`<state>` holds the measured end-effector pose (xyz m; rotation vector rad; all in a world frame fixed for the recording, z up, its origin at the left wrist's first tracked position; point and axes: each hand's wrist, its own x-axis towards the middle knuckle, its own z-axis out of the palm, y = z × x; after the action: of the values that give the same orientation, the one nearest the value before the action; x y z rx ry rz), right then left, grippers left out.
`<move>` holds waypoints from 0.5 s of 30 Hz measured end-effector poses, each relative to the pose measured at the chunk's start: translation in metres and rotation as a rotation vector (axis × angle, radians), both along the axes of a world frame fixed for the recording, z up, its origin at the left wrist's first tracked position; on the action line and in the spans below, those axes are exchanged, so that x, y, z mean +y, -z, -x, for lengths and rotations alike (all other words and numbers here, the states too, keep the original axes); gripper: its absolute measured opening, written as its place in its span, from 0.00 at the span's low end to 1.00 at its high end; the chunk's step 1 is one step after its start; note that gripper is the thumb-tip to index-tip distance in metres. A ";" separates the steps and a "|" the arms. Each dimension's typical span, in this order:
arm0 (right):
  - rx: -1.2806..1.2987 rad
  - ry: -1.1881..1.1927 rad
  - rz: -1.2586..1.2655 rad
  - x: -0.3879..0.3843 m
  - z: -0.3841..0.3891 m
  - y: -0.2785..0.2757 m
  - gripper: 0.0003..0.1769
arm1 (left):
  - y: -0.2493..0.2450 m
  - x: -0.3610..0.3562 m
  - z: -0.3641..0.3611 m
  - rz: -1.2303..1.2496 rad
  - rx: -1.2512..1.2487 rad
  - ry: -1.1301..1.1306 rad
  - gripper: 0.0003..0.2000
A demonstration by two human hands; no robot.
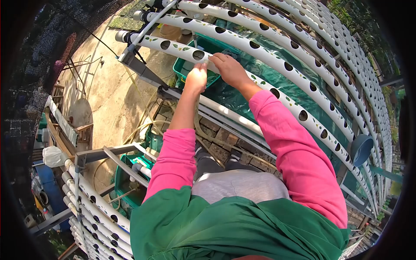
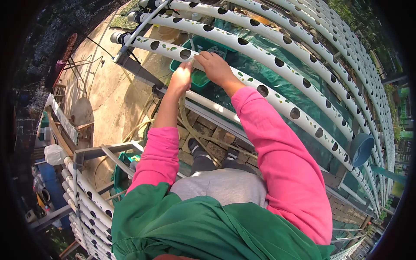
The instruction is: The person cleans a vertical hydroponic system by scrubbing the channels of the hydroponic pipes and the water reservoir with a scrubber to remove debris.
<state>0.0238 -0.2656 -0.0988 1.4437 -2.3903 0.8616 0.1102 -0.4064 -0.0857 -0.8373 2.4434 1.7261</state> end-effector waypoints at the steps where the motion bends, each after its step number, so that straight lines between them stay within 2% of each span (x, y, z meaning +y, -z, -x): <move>1: -0.001 -0.003 0.000 -0.004 0.004 -0.002 0.19 | 0.001 -0.004 0.001 0.000 -0.001 -0.003 0.20; 4: -0.325 0.261 -0.147 -0.015 0.015 -0.007 0.18 | 0.002 -0.013 0.000 -0.019 -0.012 0.004 0.20; 5: -0.326 0.256 -0.148 -0.019 0.020 -0.007 0.18 | 0.002 -0.015 0.000 -0.010 -0.020 -0.008 0.20; 8: -0.263 0.447 0.112 -0.030 0.044 -0.003 0.20 | -0.004 -0.022 -0.001 -0.015 -0.034 -0.020 0.20; 11: -0.246 0.446 0.262 -0.047 0.053 -0.026 0.20 | -0.002 -0.034 0.003 -0.044 -0.025 -0.015 0.20; 13: -0.285 0.435 0.279 -0.064 0.057 -0.032 0.18 | -0.001 -0.042 0.008 -0.046 -0.038 0.003 0.21; 15: -0.279 0.300 0.398 -0.080 0.057 -0.032 0.14 | 0.000 -0.048 0.013 -0.045 -0.050 0.004 0.21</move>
<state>-0.0329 -0.3455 -0.0672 0.8380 -2.3506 1.4276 0.0971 -0.4549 -0.0854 -0.8601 2.3633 1.7301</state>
